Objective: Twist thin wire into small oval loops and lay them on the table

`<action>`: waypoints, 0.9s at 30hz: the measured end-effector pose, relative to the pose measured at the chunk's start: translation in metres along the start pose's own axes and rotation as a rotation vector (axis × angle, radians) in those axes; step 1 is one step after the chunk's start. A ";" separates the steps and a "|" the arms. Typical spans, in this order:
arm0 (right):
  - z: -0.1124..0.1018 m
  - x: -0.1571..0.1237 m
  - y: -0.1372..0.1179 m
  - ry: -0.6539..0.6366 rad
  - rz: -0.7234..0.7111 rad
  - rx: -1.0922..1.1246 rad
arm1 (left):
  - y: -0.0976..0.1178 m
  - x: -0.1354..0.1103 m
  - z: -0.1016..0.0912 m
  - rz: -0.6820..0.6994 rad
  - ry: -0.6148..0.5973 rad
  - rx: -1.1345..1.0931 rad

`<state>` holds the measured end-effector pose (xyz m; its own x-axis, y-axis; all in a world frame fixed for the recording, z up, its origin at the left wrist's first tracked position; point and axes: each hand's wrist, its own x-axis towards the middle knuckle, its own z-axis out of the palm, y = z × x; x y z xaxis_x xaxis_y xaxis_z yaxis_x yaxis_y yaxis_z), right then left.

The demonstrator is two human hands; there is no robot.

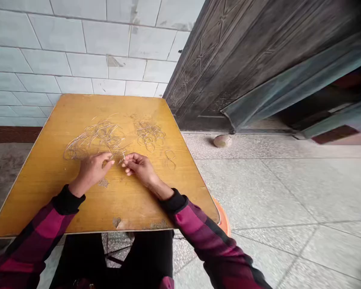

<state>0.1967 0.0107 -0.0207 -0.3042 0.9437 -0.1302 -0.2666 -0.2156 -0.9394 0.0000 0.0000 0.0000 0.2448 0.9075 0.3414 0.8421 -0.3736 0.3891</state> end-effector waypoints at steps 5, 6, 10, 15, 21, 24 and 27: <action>0.003 0.004 0.002 0.016 -0.006 0.024 | 0.010 -0.005 0.002 0.114 -0.083 -0.027; 0.004 0.004 0.002 0.013 -0.009 0.027 | 0.011 -0.006 0.002 0.146 -0.089 -0.028; 0.005 0.005 0.003 -0.010 -0.050 0.016 | 0.014 -0.009 0.002 0.259 -0.026 -0.076; 0.002 0.005 -0.002 -0.007 -0.115 0.009 | 0.012 -0.009 -0.001 0.288 0.054 -0.179; 0.000 0.002 -0.007 -0.039 -0.182 -0.008 | 0.003 0.002 -0.026 0.104 0.166 -0.419; 0.003 0.003 -0.003 -0.087 -0.184 -0.003 | -0.002 0.007 -0.032 -0.085 0.257 -0.618; 0.007 0.006 0.005 -0.123 -0.161 0.018 | -0.005 0.009 -0.025 -0.221 0.125 -0.827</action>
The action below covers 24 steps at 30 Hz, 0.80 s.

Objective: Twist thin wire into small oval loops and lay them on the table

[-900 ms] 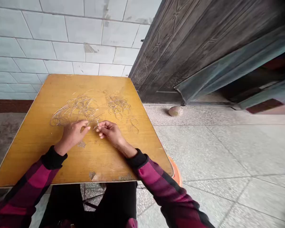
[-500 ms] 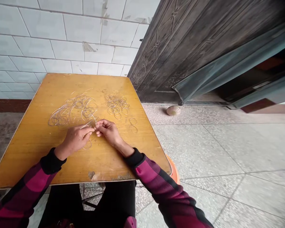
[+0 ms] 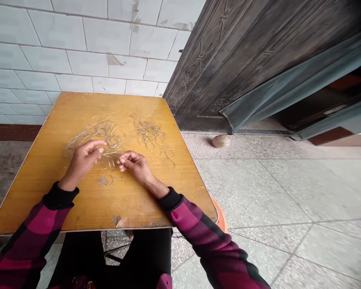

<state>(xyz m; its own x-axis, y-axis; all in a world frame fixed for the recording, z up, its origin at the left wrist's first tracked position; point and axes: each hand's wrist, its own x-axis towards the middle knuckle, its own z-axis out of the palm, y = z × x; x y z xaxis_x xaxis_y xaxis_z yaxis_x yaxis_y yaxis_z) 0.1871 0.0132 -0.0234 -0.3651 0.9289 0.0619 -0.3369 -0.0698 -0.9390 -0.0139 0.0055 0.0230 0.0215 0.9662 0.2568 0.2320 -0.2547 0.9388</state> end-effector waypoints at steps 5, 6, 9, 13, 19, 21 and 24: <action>0.003 0.003 0.008 0.011 0.074 0.015 | -0.005 -0.001 0.003 -0.012 0.028 -0.169; 0.003 0.003 0.008 0.020 0.090 0.017 | -0.002 -0.001 0.002 -0.008 0.044 -0.184; 0.002 0.004 0.010 0.035 0.130 0.035 | 0.009 -0.004 0.000 -0.019 -0.028 -0.162; 0.002 0.004 0.013 0.017 0.152 0.046 | 0.020 -0.008 0.004 -0.031 -0.211 -0.035; 0.004 0.001 0.013 0.023 0.120 -0.054 | 0.014 -0.012 0.009 -0.001 -0.081 -0.034; 0.003 0.001 0.014 0.068 0.068 -0.153 | 0.017 -0.012 0.009 -0.033 -0.031 -0.107; -0.002 0.002 0.019 0.095 0.007 -0.305 | 0.025 -0.010 0.007 -0.124 0.054 -0.255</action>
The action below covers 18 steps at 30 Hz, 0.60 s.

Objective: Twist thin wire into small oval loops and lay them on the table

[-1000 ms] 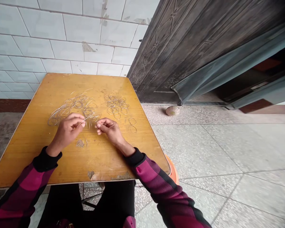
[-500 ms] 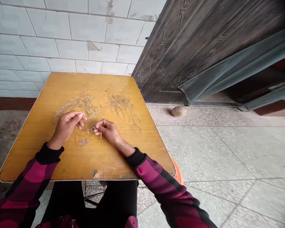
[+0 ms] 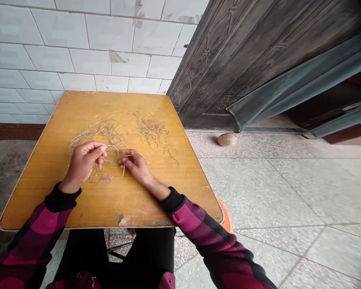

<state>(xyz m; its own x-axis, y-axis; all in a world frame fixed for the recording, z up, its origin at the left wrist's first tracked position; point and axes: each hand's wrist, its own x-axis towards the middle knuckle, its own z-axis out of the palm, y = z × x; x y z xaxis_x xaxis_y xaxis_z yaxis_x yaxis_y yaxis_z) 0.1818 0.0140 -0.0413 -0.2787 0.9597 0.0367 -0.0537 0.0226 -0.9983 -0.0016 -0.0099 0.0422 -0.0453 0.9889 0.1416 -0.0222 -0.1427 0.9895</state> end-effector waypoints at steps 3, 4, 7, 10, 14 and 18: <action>-0.003 0.002 0.007 -0.008 0.004 -0.088 | 0.007 0.002 -0.001 -0.073 0.073 -0.116; -0.004 0.003 0.008 -0.005 0.004 -0.113 | 0.008 0.003 -0.001 -0.089 0.088 -0.149; -0.007 0.001 0.006 0.003 -0.121 -0.296 | 0.006 0.004 0.000 -0.145 0.115 -0.262; -0.010 -0.004 -0.005 -0.011 -0.358 -0.548 | -0.002 0.003 0.005 -0.232 0.105 -0.385; -0.016 -0.010 -0.020 0.035 -0.433 -0.423 | -0.014 -0.003 0.016 -0.359 0.064 -0.526; -0.020 -0.018 -0.034 0.059 -0.481 -0.255 | -0.020 -0.010 0.024 -0.463 0.016 -0.575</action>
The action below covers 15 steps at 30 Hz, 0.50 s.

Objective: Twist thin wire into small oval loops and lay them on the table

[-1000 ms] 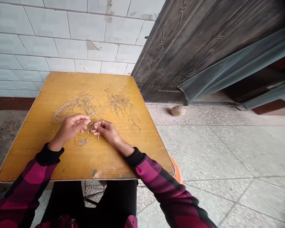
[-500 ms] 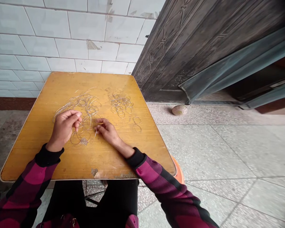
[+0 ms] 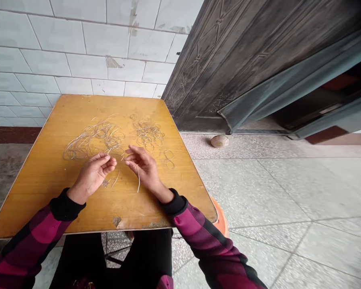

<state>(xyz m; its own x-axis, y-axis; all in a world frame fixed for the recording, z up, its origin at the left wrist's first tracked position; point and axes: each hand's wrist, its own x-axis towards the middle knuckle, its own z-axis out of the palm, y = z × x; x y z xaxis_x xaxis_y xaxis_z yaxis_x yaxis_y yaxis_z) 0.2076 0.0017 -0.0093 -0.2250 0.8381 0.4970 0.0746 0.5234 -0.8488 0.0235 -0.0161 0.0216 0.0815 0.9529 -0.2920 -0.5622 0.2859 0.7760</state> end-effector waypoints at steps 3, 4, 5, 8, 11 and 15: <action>-0.003 -0.001 -0.008 0.029 -0.045 -0.048 | -0.004 -0.002 0.002 -0.036 -0.039 0.056; -0.003 -0.001 -0.009 0.043 -0.059 -0.065 | -0.005 -0.003 0.002 -0.021 -0.053 0.090; -0.003 -0.001 -0.010 0.055 -0.073 -0.078 | -0.006 -0.003 0.001 0.012 -0.061 0.135; -0.002 -0.002 -0.007 0.068 -0.093 -0.111 | -0.009 -0.005 -0.002 0.267 -0.030 0.400; 0.001 -0.002 -0.003 0.101 -0.101 -0.163 | -0.012 -0.011 -0.004 0.690 0.040 0.827; 0.004 -0.005 0.000 0.141 -0.161 -0.239 | -0.016 -0.019 -0.002 0.939 -0.070 1.157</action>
<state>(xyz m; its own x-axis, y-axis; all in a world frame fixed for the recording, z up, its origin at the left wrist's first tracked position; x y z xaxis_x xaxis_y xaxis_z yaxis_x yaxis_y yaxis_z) 0.2049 -0.0032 -0.0126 -0.1171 0.7460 0.6556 0.2784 0.6583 -0.6994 0.0296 -0.0388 0.0135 0.1257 0.8233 0.5536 0.5145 -0.5312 0.6731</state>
